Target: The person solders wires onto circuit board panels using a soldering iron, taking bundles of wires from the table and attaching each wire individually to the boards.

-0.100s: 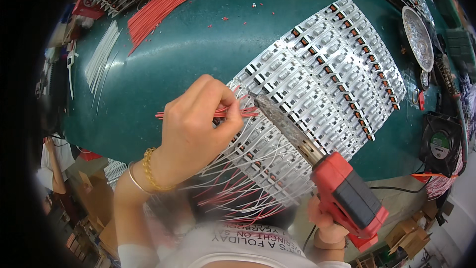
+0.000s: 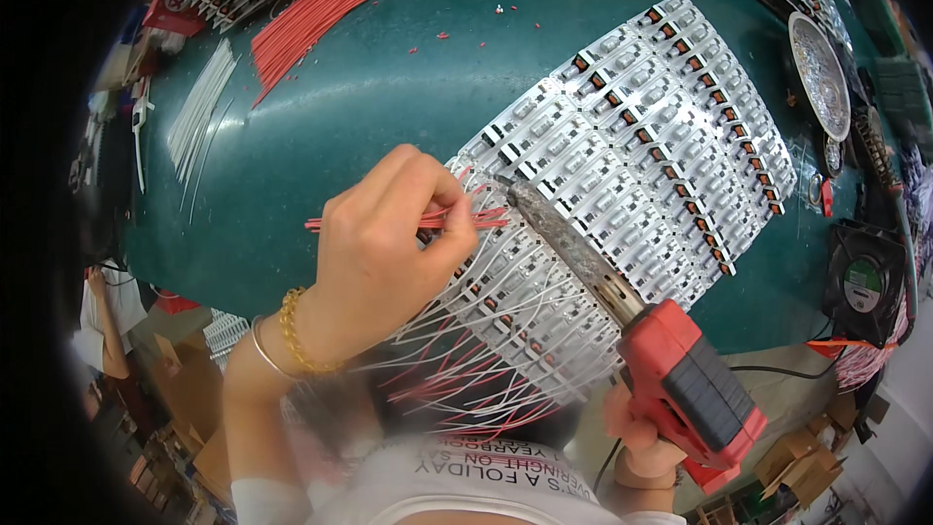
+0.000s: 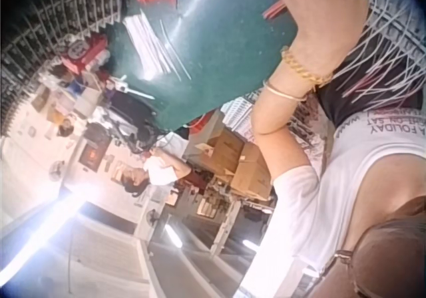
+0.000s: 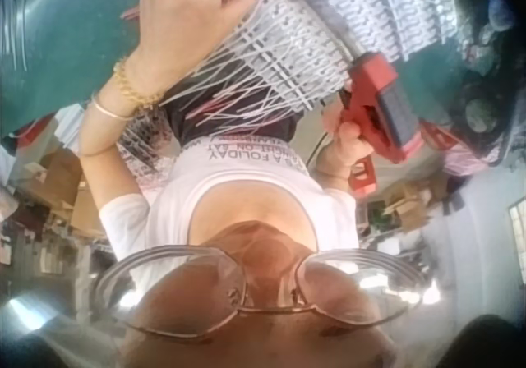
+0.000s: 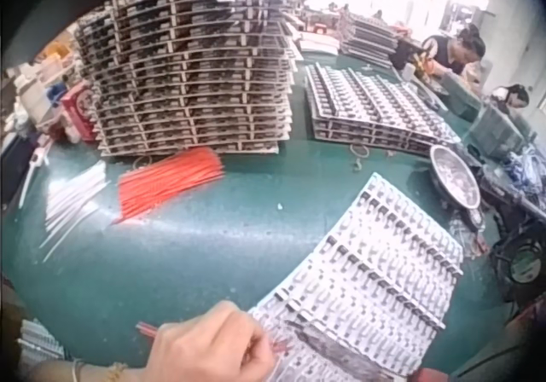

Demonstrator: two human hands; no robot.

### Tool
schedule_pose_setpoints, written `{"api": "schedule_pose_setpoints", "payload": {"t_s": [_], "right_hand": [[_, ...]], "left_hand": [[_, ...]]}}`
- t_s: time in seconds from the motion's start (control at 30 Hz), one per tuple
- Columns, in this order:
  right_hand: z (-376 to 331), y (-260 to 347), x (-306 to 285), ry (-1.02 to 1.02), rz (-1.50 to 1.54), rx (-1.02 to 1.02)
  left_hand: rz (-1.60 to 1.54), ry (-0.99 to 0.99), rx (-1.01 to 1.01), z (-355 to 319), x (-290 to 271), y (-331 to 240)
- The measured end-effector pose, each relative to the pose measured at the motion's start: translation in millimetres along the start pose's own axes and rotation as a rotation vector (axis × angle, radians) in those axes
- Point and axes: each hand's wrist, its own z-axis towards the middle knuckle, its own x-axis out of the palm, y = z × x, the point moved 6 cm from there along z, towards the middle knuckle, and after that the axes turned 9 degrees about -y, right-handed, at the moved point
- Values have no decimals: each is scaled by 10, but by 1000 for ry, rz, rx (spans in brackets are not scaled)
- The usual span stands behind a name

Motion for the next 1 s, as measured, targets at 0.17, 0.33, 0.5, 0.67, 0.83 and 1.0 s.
{"api": "schedule_pose_setpoints", "payload": {"t_s": [0.17,0.33,0.5,0.67,0.83,1.0], "right_hand": [[8,27,25,59,-25,-38],[-4,34,18,26,-25,-62],[-27,37,-28,29,-12,-70],[-83,1,-69,10,10,-57],[-91,1,-69,-17,-43,-5],[-140,-82,-145,-73,-55,27]], "left_hand": [[-14,19,-38,9,-23,0],[-96,2,-57,7,-75,-40],[-175,-10,-51,-35,-117,-67],[-43,-11,-56,-64,-34,-113],[-65,-48,19,-70,-18,-81],[-87,-48,15,-72,-14,-81]]}}
